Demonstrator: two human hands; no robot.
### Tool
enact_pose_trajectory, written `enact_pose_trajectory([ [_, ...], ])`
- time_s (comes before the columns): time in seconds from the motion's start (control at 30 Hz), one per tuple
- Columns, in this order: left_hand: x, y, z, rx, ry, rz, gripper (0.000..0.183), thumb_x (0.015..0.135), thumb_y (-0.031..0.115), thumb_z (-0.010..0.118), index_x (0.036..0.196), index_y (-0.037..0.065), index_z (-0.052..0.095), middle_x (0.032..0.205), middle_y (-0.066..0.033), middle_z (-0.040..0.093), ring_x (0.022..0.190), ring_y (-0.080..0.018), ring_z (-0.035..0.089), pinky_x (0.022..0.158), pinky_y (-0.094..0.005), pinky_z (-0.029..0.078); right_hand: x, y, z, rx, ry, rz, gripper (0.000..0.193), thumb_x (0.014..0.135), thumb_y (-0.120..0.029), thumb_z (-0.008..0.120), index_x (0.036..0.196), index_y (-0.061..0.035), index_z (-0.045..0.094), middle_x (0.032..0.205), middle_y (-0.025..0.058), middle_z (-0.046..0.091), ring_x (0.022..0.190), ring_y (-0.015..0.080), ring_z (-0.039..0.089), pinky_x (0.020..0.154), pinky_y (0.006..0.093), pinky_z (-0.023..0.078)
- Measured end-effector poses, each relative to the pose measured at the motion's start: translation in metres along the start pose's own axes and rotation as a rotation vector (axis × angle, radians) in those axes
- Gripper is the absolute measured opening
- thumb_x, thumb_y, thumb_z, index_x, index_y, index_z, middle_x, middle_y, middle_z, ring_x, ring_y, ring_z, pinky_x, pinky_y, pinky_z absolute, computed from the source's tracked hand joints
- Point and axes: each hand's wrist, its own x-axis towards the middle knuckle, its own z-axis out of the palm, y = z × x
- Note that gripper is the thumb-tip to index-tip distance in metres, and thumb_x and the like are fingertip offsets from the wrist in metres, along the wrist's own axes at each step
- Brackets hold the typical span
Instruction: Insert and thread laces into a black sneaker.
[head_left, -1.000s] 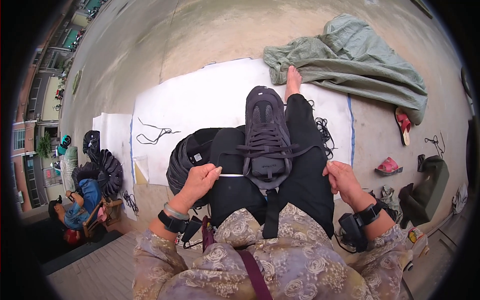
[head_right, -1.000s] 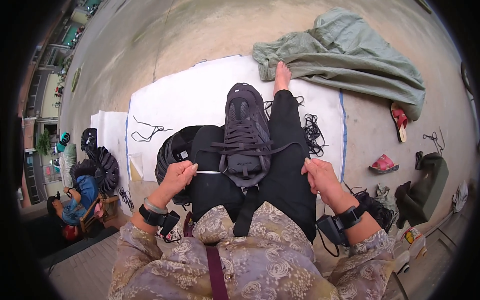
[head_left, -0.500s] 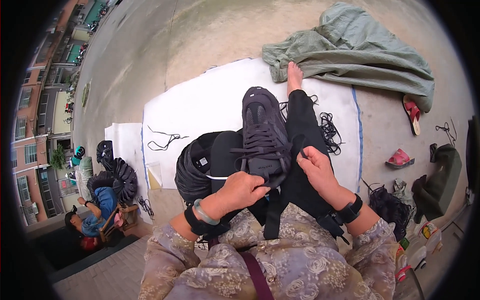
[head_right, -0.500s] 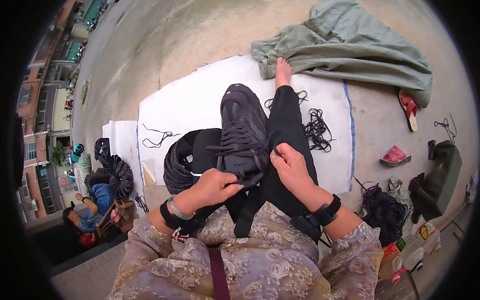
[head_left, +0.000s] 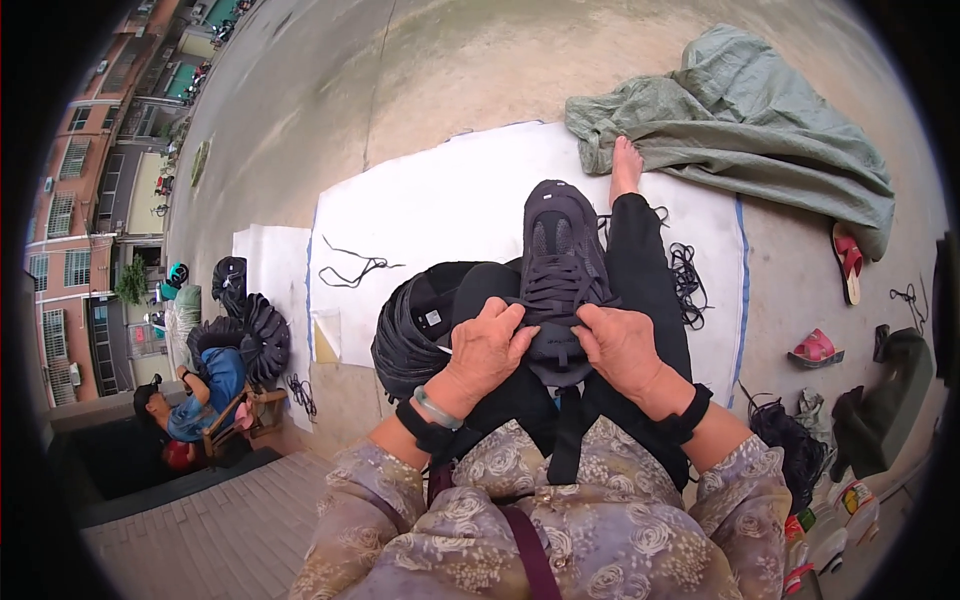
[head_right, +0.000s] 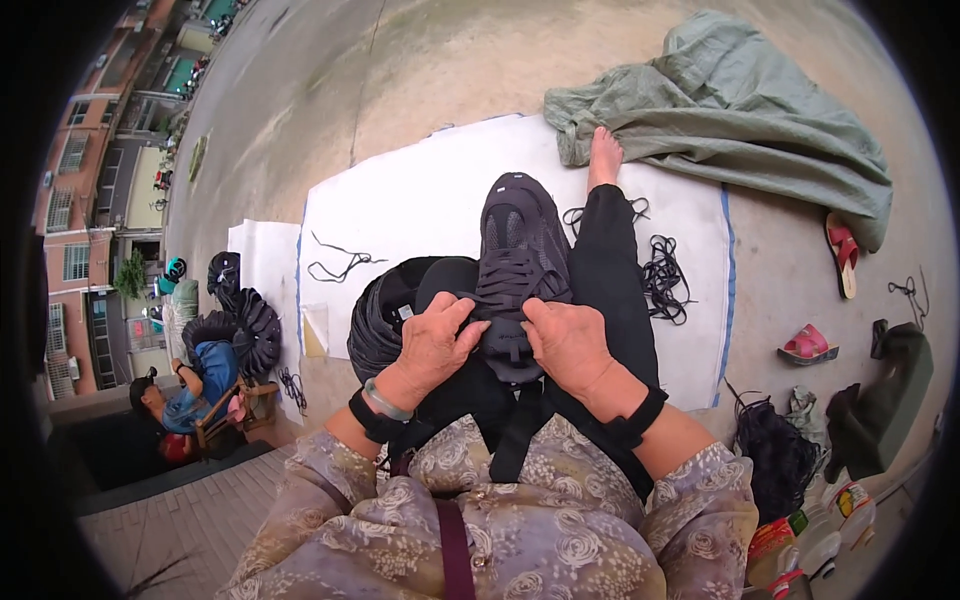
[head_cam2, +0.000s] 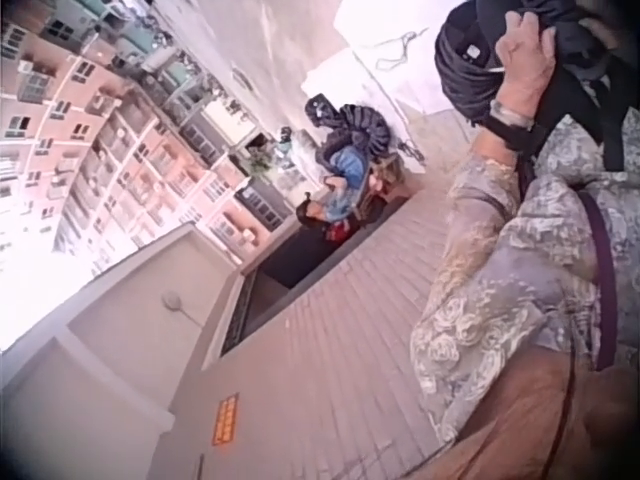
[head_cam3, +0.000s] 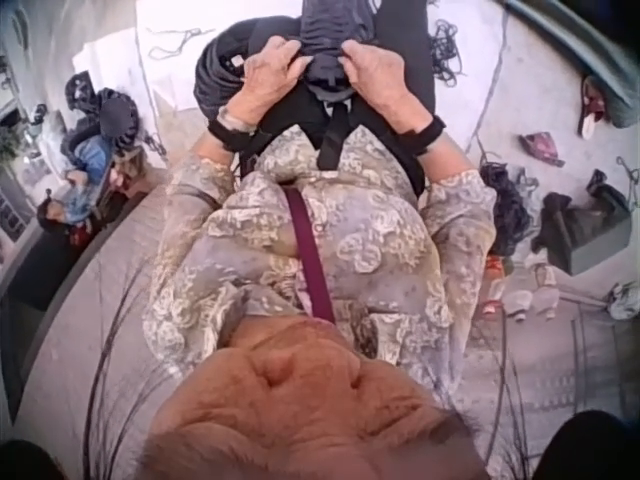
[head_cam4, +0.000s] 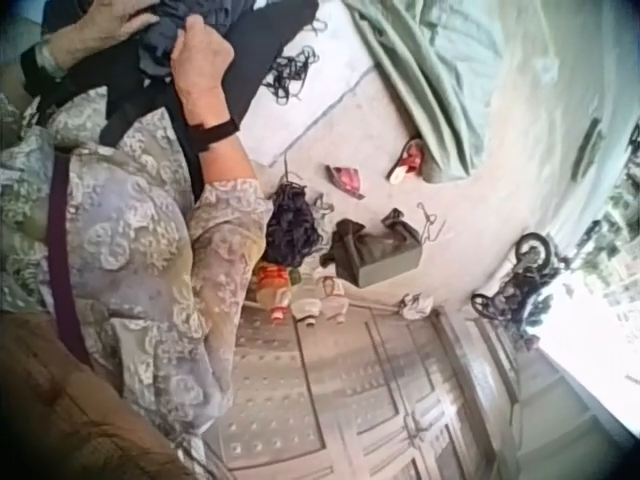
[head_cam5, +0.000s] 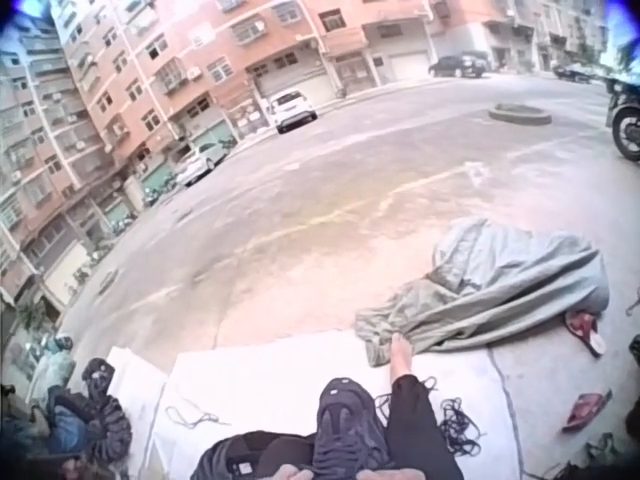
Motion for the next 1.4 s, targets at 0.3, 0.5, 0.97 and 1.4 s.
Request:
enact_pose_trajectory([
  [0.3, -0.012, -0.033, -0.015, 0.130, 0.088, 0.255, 0.011, 0.070, 0.005, 0.062, 0.071, 0.007, 0.052, 0.073, -0.0067, 0.048, 0.052, -0.0261, 0.050, 0.048, -0.0345, 0.040, -0.012, 0.006, -0.047, -0.135, -0.111, 0.180, 0.016, 0.073, -0.010, 0.064, 0.075, -0.0033, 0.050, 0.061, 0.0153, 0.055, 0.062, 0.0342, 0.058, 0.055, 0.0414, 0.043],
  [0.5, -0.044, -0.078, -0.046, 0.196, 0.029, 0.065, 0.009, 0.073, 0.006, 0.061, 0.071, 0.006, 0.052, 0.070, -0.0081, 0.047, 0.054, -0.0291, 0.054, 0.047, -0.0374, 0.043, -0.034, 0.030, -0.074, -0.046, -0.161, 0.408, 0.016, 0.074, -0.010, 0.064, 0.075, -0.0007, 0.051, 0.065, 0.0174, 0.056, 0.064, 0.0365, 0.056, 0.056, 0.0418, 0.041],
  [0.97, -0.020, -0.040, -0.043, -0.134, -0.299, -0.192, 0.019, 0.077, 0.023, 0.067, 0.081, 0.006, 0.060, 0.065, -0.0119, 0.057, 0.061, -0.0307, 0.058, 0.050, -0.0378, 0.044, -0.001, 0.032, -0.059, 1.415, 0.049, 0.849, 0.016, 0.087, -0.019, 0.051, 0.077, -0.0068, 0.053, 0.079, 0.0038, 0.058, 0.073, 0.0135, 0.056, 0.074, 0.0304, 0.047],
  [1.4, 0.023, 0.037, 0.011, -0.160, -0.209, 0.125, 0.041, 0.078, 0.018, 0.063, 0.115, 0.005, 0.050, 0.074, -0.0132, 0.062, 0.065, -0.0306, 0.062, 0.054, -0.0385, 0.047, -0.020, 0.019, -0.030, 1.135, -0.147, 0.846, 0.021, 0.089, -0.022, 0.058, 0.079, -0.0043, 0.061, 0.061, -0.0002, 0.056, 0.051, 0.0052, 0.051, 0.048, 0.0173, 0.040],
])
